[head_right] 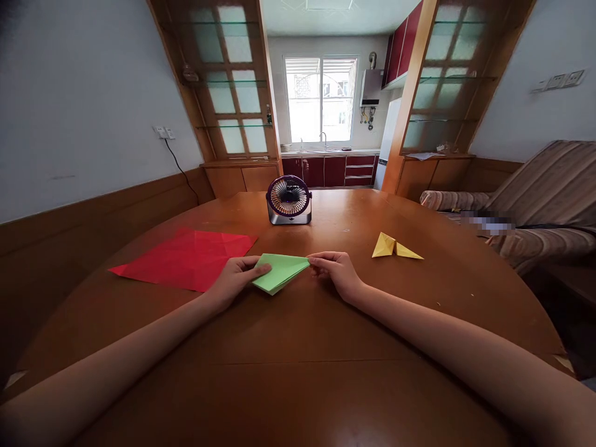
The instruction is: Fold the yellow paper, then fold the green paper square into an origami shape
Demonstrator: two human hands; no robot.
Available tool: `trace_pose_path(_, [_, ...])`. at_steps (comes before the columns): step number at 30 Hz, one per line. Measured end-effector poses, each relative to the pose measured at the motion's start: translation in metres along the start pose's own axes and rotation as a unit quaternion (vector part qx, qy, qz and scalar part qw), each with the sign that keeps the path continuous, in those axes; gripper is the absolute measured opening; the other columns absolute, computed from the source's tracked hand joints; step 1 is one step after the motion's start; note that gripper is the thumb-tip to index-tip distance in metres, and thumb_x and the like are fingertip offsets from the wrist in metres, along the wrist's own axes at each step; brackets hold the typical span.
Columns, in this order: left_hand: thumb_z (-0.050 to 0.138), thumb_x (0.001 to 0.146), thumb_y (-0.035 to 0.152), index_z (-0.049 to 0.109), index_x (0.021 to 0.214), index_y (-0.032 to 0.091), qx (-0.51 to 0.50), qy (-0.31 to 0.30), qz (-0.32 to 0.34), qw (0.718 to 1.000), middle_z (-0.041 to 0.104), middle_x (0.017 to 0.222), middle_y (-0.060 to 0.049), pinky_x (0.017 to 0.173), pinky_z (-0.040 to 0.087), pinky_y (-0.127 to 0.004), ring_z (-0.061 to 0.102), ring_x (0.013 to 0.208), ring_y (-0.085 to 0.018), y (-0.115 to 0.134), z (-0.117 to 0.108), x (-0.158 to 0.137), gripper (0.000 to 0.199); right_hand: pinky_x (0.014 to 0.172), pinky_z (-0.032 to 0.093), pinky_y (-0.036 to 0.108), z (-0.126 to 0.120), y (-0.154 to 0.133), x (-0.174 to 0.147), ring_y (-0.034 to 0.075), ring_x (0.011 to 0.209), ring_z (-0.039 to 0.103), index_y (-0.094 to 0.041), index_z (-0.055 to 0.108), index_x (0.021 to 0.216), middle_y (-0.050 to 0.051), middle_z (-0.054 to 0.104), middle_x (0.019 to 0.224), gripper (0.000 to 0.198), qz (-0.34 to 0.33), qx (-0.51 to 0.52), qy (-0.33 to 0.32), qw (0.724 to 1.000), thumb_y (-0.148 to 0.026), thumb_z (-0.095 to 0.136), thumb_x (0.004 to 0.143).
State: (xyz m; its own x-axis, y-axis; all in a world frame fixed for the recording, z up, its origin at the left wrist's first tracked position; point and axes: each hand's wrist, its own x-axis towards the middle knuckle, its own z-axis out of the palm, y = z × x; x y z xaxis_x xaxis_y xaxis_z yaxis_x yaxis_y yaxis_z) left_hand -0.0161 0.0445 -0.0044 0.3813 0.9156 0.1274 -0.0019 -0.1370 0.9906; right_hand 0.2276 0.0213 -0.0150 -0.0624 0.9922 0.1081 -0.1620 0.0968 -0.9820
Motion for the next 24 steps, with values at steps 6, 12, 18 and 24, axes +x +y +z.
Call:
trace_pose_path(6, [0.075, 0.074, 0.039, 0.066, 0.120, 0.021, 0.006, 0.020, 0.078, 0.997, 0.071, 0.096, -0.005, 0.072, 0.049, -0.025, 0.063, 0.085, -0.017, 0.0057, -0.0043, -0.0016, 0.050, 0.059, 0.042, 0.028, -0.0020, 0.0003, 0.0045, 0.012, 0.060, 0.054, -0.015, 0.076, 0.079, 0.004, 0.067, 0.070, 0.032, 0.001, 0.053, 0.034, 0.998, -0.037, 0.084, 0.057])
trace_pose_path(12, [0.084, 0.061, 0.037, 0.074, 0.105, 0.021, 0.064, -0.020, 0.073, 0.995, 0.069, 0.110, -0.007, 0.072, 0.052, -0.028, 0.064, 0.088, -0.020, 0.0099, -0.0045, -0.0055, 0.048, 0.059, 0.043, 0.029, -0.0035, 0.0006, 0.0060, 0.012, 0.059, 0.053, -0.014, 0.076, 0.080, 0.005, 0.067, 0.073, 0.033, 0.000, 0.075, 0.034, 0.997, -0.035, 0.085, 0.057])
trace_pose_path(18, [0.070, 0.075, 0.052, 0.077, 0.087, 0.017, 0.075, 0.039, 0.062, 0.995, 0.072, 0.084, -0.005, 0.062, 0.047, -0.024, 0.063, 0.073, -0.017, 0.0066, -0.0033, -0.0025, 0.038, 0.058, 0.041, 0.027, -0.0047, 0.0018, 0.0065, 0.011, 0.060, 0.053, -0.015, 0.075, 0.080, 0.003, 0.065, 0.072, 0.032, -0.013, 0.059, 0.004, 0.998, -0.041, 0.082, 0.063])
trace_pose_path(24, [0.071, 0.074, 0.054, 0.073, 0.079, 0.015, 0.082, 0.096, 0.080, 0.989, 0.068, 0.072, -0.002, 0.058, 0.044, -0.023, 0.059, 0.066, -0.015, 0.0050, -0.0032, -0.0006, 0.040, 0.057, 0.037, 0.026, -0.0034, 0.0024, 0.0040, 0.009, 0.059, 0.050, -0.015, 0.075, 0.089, 0.000, 0.061, 0.067, 0.037, -0.034, 0.007, -0.018, 0.999, -0.045, 0.079, 0.068])
